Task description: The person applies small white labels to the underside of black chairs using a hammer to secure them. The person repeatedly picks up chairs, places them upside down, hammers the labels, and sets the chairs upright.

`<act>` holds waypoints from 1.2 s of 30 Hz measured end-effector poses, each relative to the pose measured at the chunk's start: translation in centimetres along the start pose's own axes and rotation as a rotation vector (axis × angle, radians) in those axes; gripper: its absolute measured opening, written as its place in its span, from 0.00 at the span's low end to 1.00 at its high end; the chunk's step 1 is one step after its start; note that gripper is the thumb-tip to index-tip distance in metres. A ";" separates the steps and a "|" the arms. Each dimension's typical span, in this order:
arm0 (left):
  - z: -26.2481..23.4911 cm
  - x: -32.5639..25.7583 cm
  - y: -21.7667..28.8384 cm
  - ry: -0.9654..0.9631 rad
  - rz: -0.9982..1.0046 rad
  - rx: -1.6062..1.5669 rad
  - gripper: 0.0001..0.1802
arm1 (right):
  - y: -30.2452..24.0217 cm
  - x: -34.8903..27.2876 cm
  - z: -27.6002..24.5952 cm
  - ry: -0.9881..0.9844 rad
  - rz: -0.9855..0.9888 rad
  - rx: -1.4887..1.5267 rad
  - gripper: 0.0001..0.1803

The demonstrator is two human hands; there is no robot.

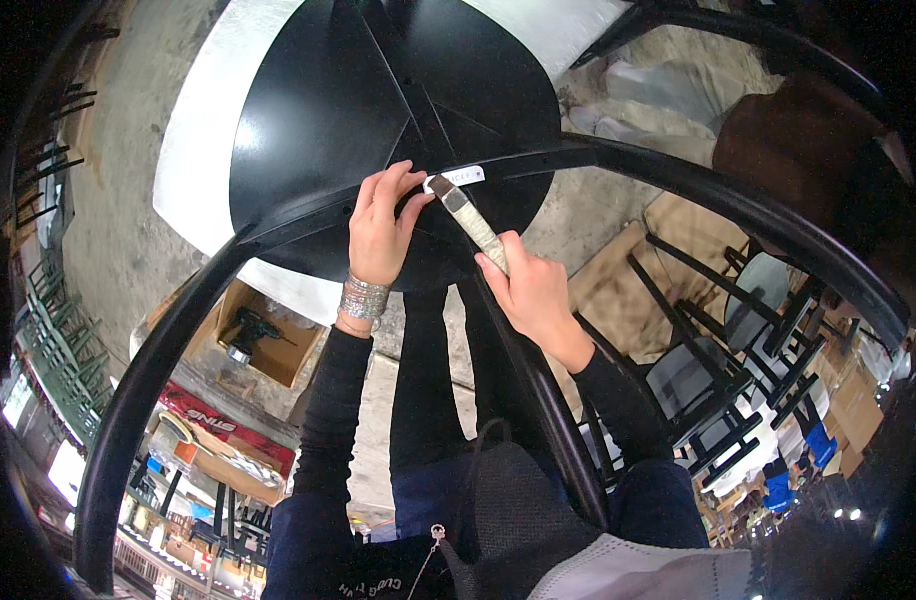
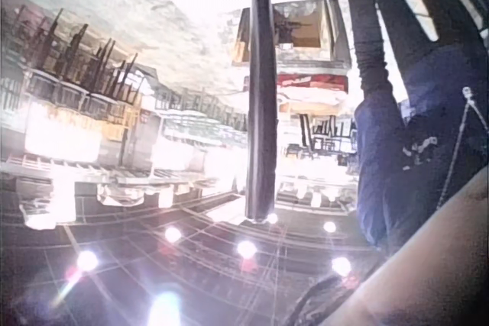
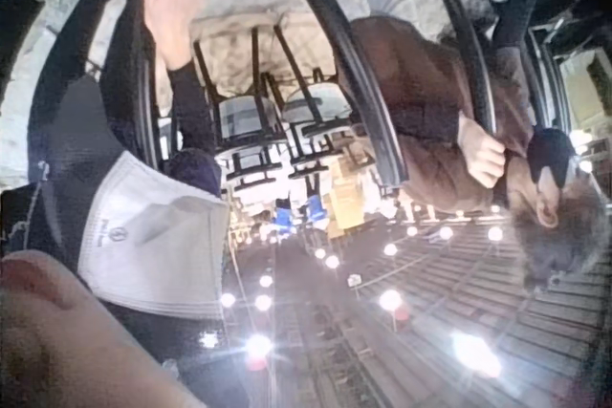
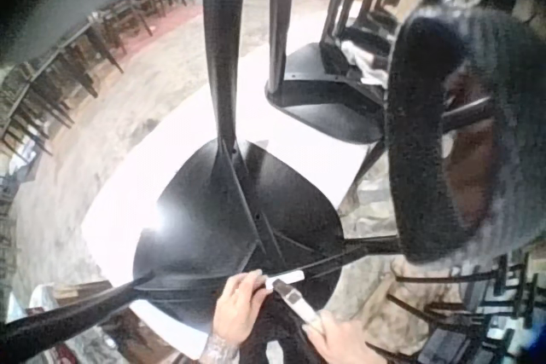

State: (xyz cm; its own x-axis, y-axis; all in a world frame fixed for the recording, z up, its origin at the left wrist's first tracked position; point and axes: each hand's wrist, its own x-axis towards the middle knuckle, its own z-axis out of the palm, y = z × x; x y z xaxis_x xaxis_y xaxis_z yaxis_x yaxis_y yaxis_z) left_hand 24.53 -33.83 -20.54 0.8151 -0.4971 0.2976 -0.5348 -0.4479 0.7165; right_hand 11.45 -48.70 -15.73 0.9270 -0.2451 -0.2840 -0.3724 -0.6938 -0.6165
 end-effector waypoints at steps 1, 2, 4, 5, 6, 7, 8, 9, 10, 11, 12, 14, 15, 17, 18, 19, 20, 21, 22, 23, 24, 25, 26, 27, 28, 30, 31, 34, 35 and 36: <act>0.2 0.0 -0.1 0.015 0.003 -0.016 0.27 | -0.1 0.1 -0.1 -0.007 0.002 -0.008 0.14; 0.1 0.0 -0.2 0.009 -0.015 -0.026 0.26 | -0.2 0.3 0.1 0.007 -0.024 -0.024 0.14; -0.1 -0.3 -0.2 -0.011 -0.056 -0.055 0.26 | 0.1 0.4 0.9 0.032 -0.064 -0.059 0.14; 0.0 -0.3 0.0 -0.017 -0.087 -0.087 0.25 | 0.2 0.4 0.8 0.012 -0.059 -0.102 0.14; 0.0 -0.3 -0.1 -0.015 -0.074 -0.077 0.25 | 0.2 0.5 0.8 -0.002 -0.056 -0.105 0.14; 0.0 -0.2 -0.1 -0.014 -0.061 -0.067 0.25 | 0.3 0.7 0.8 -0.017 -0.051 -0.107 0.14; 0.0 -0.1 -0.1 -0.014 -0.048 -0.057 0.25 | 0.4 0.7 0.8 -0.032 -0.046 -0.109 0.14; -0.1 -0.2 -0.2 -0.040 -0.073 -0.054 0.26 | 0.4 0.7 0.7 -0.013 -0.047 -0.125 0.15; -0.3 -0.3 -0.2 -0.067 -0.098 -0.049 0.27 | 0.4 0.6 0.8 -0.022 -0.050 -0.142 0.15; -0.4 -0.5 -0.1 -0.093 -0.123 -0.045 0.28 | 0.4 0.6 0.9 -0.033 -0.052 -0.158 0.15; -0.5 -0.5 0.0 -0.100 -0.138 -0.052 0.29 | 0.4 0.9 1.0 -0.043 -0.064 -0.167 0.15; -0.5 -0.4 0.2 -0.113 -0.171 -0.064 0.30 | 0.5 0.9 0.4 -0.005 -0.094 -0.119 0.15; -0.7 -0.4 0.0 -0.135 -0.123 -0.022 0.33 | 0.4 0.6 0.2 0.051 -0.129 -0.074 0.15; -1.5 -0.4 -0.4 -0.043 -0.050 0.058 0.36 | 0.1 -0.4 -0.5 0.237 -0.247 0.038 0.16; -1.7 -0.4 -0.5 0.008 -0.014 0.102 0.38 | 0.8 -0.7 -0.2 0.285 -0.299 0.125 0.16; -1.7 -0.3 -0.9 0.018 -0.032 0.127 0.47 | 1.7 -1.1 0.5 0.337 -0.343 0.206 0.16; -1.8 -0.6 -0.9 -0.014 -0.063 0.105 0.49 | 2.6 -1.5 0.9 0.389 -0.386 0.286 0.16; -1.8 -0.5 -0.7 -0.043 -0.088 0.086 0.50 | 2.9 -0.4 0.8 0.277 -0.493 0.170 0.15; -1.8 -0.3 -0.5 -0.072 -0.112 0.066 0.51 | 2.9 0.3 1.0 0.189 -0.369 0.063 0.14; -1.6 -0.1 -0.6 -0.111 -0.126 0.060 0.51 | 2.6 1.0 1.3 0.102 -0.242 -0.045 0.14; -1.7 0.1 -0.6 -0.132 -0.125 0.039 0.52 | 1.9 1.3 1.2 0.011 -0.110 -0.151 0.13; -2.2 0.0 -0.9 -0.151 -0.128 0.026 0.52 | 0.3 1.5 0.0 0.086 -0.153 -0.071 0.11; -2.5 -0.1 -1.1 -0.171 -0.130 0.012 0.52 | -0.5 0.9 -0.6 0.172 -0.253 0.019 0.10; -2.8 -0.1 -1.1 -0.172 -0.133 -0.001 0.52 | -0.8 0.1 -1.4 0.259 -0.351 0.108 0.11; -3.1 -0.1 -1.0 -0.174 -0.135 -0.014 0.52 | -0.6 -0.4 -2.0 0.346 -0.448 0.197 0.15; -3.1 0.1 -1.0 -0.187 -0.143 -0.040 0.52 | 1.5 -0.3 -0.9 0.193 -0.518 0.357 0.11; -3.0 0.1 -1.1 -0.197 -0.154 -0.036 0.52 | 2.9 0.5 0.4 0.180 -0.496 0.156 0.11; -2.8 0.4 -1.2 -0.213 -0.154 -0.032 0.54 | 1.5 1.8 0.0 0.064 -0.203 -0.112 0.14; -2.9 0.2 -1.3 -0.218 -0.156 -0.029 0.55 | 0.5 1.5 -1.0 0.148 -0.249 -0.045 0.14; -2.9 0.1 -1.2 -0.212 -0.150 -0.026 0.55 | -0.1 1.1 -1.7 0.231 -0.288 0.019 0.14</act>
State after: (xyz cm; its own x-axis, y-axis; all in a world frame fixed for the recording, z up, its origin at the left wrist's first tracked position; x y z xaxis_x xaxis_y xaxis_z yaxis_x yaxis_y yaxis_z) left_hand 25.93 -31.19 -19.54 0.8182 -0.5727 0.0502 -0.4038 -0.5103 0.7593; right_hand 12.52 -50.06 -14.76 0.9790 -0.1897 0.0752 -0.0935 -0.7444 -0.6611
